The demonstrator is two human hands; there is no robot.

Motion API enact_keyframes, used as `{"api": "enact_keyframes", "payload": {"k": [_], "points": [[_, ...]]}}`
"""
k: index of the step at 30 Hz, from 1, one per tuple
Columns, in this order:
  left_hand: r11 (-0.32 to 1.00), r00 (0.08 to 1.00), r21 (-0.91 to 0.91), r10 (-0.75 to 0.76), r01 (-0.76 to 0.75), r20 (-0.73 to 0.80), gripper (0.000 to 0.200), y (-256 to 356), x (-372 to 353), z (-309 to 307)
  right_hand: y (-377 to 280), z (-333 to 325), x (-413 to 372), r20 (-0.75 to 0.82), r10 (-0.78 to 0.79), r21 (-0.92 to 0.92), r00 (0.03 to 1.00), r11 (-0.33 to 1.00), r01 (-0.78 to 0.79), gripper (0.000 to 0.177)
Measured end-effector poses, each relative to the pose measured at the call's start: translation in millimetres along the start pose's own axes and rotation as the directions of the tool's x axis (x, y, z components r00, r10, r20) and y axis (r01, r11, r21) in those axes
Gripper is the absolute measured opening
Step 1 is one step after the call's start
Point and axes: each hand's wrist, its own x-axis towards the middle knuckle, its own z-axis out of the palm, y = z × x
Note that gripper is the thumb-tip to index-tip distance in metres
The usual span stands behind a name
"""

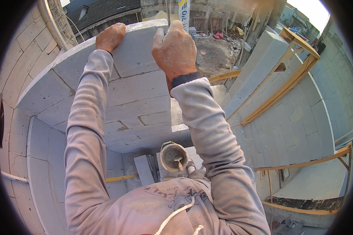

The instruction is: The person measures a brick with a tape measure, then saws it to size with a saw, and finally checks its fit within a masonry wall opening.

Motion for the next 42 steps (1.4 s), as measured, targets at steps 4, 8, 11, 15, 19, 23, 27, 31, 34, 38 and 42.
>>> {"api": "enact_keyframes", "payload": {"k": [4,8,11,15,19,23,27,31,34,38,42], "points": [[1.000,1.000,0.016,0.013,-0.013,0.019,0.040,2,-4,1,23,23,0,0.174,0.124,-0.185,0.977,0.978,-0.091,0.040],[1.000,1.000,0.025,-0.005,0.005,0.007,0.039,3,-6,-2,24,25,1,0.190,0.130,-0.150,0.973,0.983,-0.102,0.040],[0.997,0.999,0.064,0.035,-0.035,0.001,0.039,0,-3,3,22,21,1,0.176,0.116,-0.142,0.978,0.986,-0.091,0.040],[0.998,1.000,0.062,0.021,-0.021,-0.009,0.039,-2,-2,7,-3,2,-3,-0.016,0.004,-0.087,1.000,0.996,-0.006,0.038],[1.000,1.000,0.027,-0.002,0.003,-0.017,0.039,1,-5,1,-11,-8,3,-0.166,-0.093,0.063,0.982,0.992,0.105,0.039],[1.000,0.994,0.012,-0.013,0.012,0.106,0.045,1,-1,-2,30,19,10,0.213,0.110,-0.194,0.971,0.979,-0.069,0.042],[1.000,0.998,-0.012,-0.011,0.012,0.058,0.044,0,-2,1,35,21,8,0.201,0.111,-0.076,0.973,0.992,-0.098,0.045],[1.000,0.996,-0.007,-0.013,0.013,0.086,0.045,-3,-2,4,44,17,14,0.172,0.166,0.203,0.971,0.958,-0.200,0.043],[0.997,0.998,0.027,0.067,-0.068,0.017,0.046,-13,6,15,40,7,5,-0.129,-0.002,0.167,0.992,0.986,0.024,0.041],[0.999,0.998,0.025,0.025,-0.027,0.057,0.048,-15,8,16,81,21,-49,-0.059,0.241,0.374,0.969,0.905,-0.202,0.026],[0.996,0.997,0.032,0.077,-0.078,0.021,0.049,-21,11,20,179,84,-164,0.159,0.405,0.132,0.900,0.895,-0.426,0.026]]}}
